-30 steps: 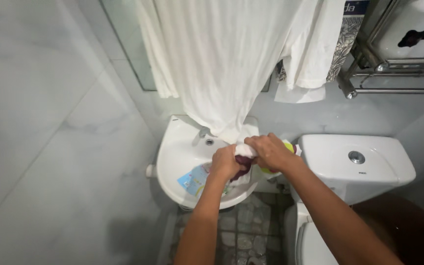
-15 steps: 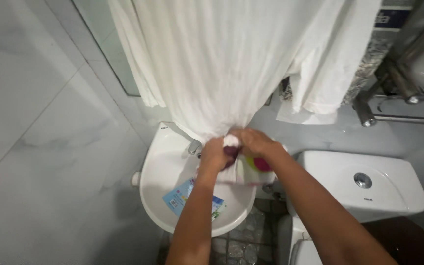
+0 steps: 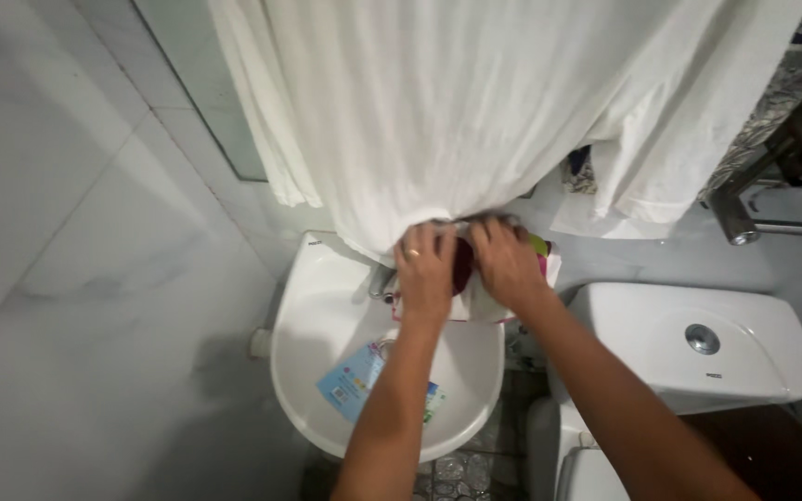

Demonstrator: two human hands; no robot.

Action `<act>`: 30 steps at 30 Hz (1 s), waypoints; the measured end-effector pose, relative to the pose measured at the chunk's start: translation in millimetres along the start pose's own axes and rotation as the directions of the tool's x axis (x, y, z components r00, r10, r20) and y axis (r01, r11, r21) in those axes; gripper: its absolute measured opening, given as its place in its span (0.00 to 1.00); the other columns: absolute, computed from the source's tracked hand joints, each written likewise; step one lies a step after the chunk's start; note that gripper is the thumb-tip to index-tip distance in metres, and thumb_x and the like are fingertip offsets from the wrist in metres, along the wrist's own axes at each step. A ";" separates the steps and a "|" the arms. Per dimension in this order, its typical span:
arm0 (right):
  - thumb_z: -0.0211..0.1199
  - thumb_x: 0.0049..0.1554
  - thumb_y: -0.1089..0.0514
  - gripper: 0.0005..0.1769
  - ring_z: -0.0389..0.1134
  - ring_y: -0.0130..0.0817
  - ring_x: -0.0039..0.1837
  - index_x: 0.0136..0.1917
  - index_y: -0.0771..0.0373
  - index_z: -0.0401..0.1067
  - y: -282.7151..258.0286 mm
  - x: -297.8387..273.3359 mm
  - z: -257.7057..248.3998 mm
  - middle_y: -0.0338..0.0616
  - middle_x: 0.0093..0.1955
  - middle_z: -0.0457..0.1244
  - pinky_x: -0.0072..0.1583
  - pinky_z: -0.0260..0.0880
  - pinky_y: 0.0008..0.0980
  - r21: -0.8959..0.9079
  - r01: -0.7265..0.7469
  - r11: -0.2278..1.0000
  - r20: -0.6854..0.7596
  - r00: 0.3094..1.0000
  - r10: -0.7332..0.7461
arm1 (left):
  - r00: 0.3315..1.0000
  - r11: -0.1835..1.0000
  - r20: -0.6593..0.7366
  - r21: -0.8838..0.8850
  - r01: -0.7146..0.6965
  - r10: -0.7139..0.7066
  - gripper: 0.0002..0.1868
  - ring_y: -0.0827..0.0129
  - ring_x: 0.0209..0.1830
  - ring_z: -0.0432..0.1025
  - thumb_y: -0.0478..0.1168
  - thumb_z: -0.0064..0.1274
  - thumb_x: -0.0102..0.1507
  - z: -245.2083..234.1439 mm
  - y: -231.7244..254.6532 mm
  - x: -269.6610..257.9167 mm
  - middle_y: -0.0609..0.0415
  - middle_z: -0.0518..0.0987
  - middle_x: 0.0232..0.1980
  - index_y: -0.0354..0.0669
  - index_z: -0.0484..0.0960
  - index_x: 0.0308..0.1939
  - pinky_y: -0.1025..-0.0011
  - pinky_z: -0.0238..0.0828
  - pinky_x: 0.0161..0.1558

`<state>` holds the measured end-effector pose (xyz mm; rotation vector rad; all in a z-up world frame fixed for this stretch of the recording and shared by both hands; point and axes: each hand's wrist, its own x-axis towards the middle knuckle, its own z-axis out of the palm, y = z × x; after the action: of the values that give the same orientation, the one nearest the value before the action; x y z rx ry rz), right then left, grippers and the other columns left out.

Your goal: The person adjusts a shower curtain, then reorganizes bottles and a basket on a wall-mounted metal rack. They place a folded cloth on the sink, then scoop water from a bucket with a mug and pour it into the toilet bowl multiple times.

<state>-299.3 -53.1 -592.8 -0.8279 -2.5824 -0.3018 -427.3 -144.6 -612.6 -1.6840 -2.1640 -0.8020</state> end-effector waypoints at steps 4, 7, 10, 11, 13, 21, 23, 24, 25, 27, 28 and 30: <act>0.78 0.39 0.46 0.50 0.60 0.52 0.65 0.70 0.63 0.63 -24.6 -35.9 -5.1 0.54 0.69 0.58 0.60 0.62 0.56 -0.022 0.075 0.997 0.114 0.991 -0.072 | 0.958 0.997 0.278 -0.026 -0.066 0.071 0.45 0.51 0.78 0.53 0.38 0.68 0.49 3.0 0.3 -24.0 0.44 0.60 0.77 0.41 0.67 0.69 0.41 0.46 0.74; 0.80 0.33 0.43 0.55 0.57 0.49 0.69 0.71 0.57 0.63 -29.3 -38.9 -2.3 0.51 0.72 0.55 0.58 0.60 0.57 0.002 -0.013 1.000 0.261 0.965 0.012 | 0.935 0.985 0.319 0.021 -0.173 0.157 0.43 0.57 0.79 0.51 0.38 0.62 0.53 13.6 -20.2 -30.7 0.48 0.58 0.79 0.49 0.65 0.73 0.40 0.42 0.73; 0.78 0.37 0.47 0.48 0.56 0.48 0.71 0.70 0.52 0.64 -24.7 -24.7 9.8 0.48 0.72 0.55 0.60 0.61 0.55 -0.045 -0.078 0.996 0.294 0.952 0.088 | 0.919 0.940 0.296 0.140 -0.310 0.259 0.36 0.62 0.80 0.50 0.38 0.53 0.61 24.2 -47.0 -22.1 0.50 0.59 0.80 0.54 0.66 0.75 0.39 0.41 0.73; 0.78 0.38 0.47 0.48 0.56 0.48 0.72 0.70 0.51 0.64 -23.0 -20.4 15.7 0.48 0.73 0.54 0.60 0.61 0.55 -0.046 -0.114 0.992 0.297 0.947 0.122 | 0.914 0.925 0.281 0.162 -0.345 0.292 0.33 0.62 0.81 0.50 0.38 0.50 0.65 28.4 -52.2 -16.7 0.50 0.60 0.81 0.55 0.66 0.76 0.39 0.42 0.74; 0.76 0.43 0.49 0.45 0.57 0.48 0.71 0.71 0.51 0.63 -25.9 -23.0 29.8 0.48 0.75 0.53 0.60 0.61 0.55 -0.061 -0.132 0.989 0.273 0.951 0.144 | 0.914 0.928 0.319 0.191 -0.321 0.250 0.34 0.62 0.80 0.50 0.37 0.48 0.63 37.0 -56.0 -9.3 0.53 0.60 0.80 0.56 0.66 0.75 0.40 0.39 0.75; 0.75 0.37 0.49 0.49 0.58 0.54 0.70 0.70 0.65 0.65 -45.2 -55.6 29.3 0.59 0.73 0.55 0.61 0.59 0.59 0.047 -0.003 0.999 -0.036 0.999 0.004 | 0.864 0.852 0.086 0.145 -0.503 0.496 0.25 0.63 0.75 0.61 0.38 0.48 0.63 19.8 -62.3 -70.6 0.54 0.70 0.71 0.48 0.75 0.66 0.44 0.52 0.71; 0.75 0.43 0.50 0.39 0.61 0.51 0.66 0.66 0.62 0.68 -62.5 -78.6 23.9 0.53 0.66 0.59 0.62 0.62 0.55 0.067 -0.024 0.998 0.203 0.979 0.010 | 0.811 0.836 0.203 -0.113 -0.537 0.549 0.16 0.59 0.67 0.66 0.37 0.48 0.68 11.7 -77.5 -100.5 0.52 0.74 0.63 0.45 0.78 0.59 0.50 0.60 0.68; 0.75 0.47 0.51 0.34 0.62 0.49 0.64 0.63 0.60 0.69 -74.1 -91.0 22.7 0.50 0.63 0.61 0.62 0.63 0.53 0.077 -0.035 0.996 0.315 0.949 0.009 | 0.756 0.804 0.275 -0.162 -0.573 0.594 0.14 0.61 0.64 0.68 0.37 0.49 0.67 7.7 -88.0 -113.2 0.54 0.75 0.59 0.46 0.79 0.56 0.55 0.62 0.66; 0.75 0.47 0.47 0.30 0.63 0.48 0.64 0.58 0.60 0.70 -86.3 -100.0 24.3 0.49 0.59 0.62 0.63 0.64 0.50 0.111 -0.053 0.992 0.418 0.908 0.001 | 0.691 0.769 0.342 -0.214 -0.602 0.636 0.12 0.63 0.62 0.70 0.36 0.50 0.66 4.4 -97.7 -125.3 0.56 0.76 0.55 0.48 0.79 0.53 0.59 0.64 0.63; 0.74 0.49 0.40 0.28 0.65 0.47 0.64 0.54 0.59 0.73 -112.6 -114.0 31.8 0.49 0.58 0.63 0.65 0.67 0.47 0.136 -0.087 0.987 0.601 0.799 -0.012 | 0.681 0.873 0.547 -0.272 -0.405 0.487 0.13 0.62 0.66 0.68 0.50 0.60 0.64 3.5 -111.3 -143.5 0.57 0.78 0.55 0.54 0.82 0.49 0.56 0.62 0.70; 0.72 0.52 0.37 0.29 0.66 0.47 0.66 0.55 0.59 0.73 -122.6 -116.8 34.5 0.49 0.60 0.64 0.65 0.69 0.46 0.134 -0.100 0.986 0.682 0.731 -0.019 | 0.653 0.898 0.619 -0.261 -0.353 0.437 0.23 0.62 0.67 0.66 0.54 0.64 0.56 3.0 -117.8 -149.6 0.57 0.76 0.58 0.54 0.81 0.52 0.54 0.60 0.69; 0.74 0.47 0.30 0.44 0.61 0.51 0.69 0.64 0.61 0.67 -137.0 -116.2 39.7 0.54 0.63 0.61 0.67 0.64 0.49 0.088 -0.260 0.961 0.790 0.606 0.091 | 0.574 0.943 0.751 -0.222 -0.246 0.327 0.43 0.61 0.69 0.62 0.61 0.72 0.42 1.4 -131.7 -162.2 0.56 0.74 0.63 0.54 0.79 0.58 0.49 0.55 0.66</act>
<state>-307.3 -208.7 -690.7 -1.3619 -3.1848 0.5078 -507.6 -294.6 -733.9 -2.7253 -2.2035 -0.0220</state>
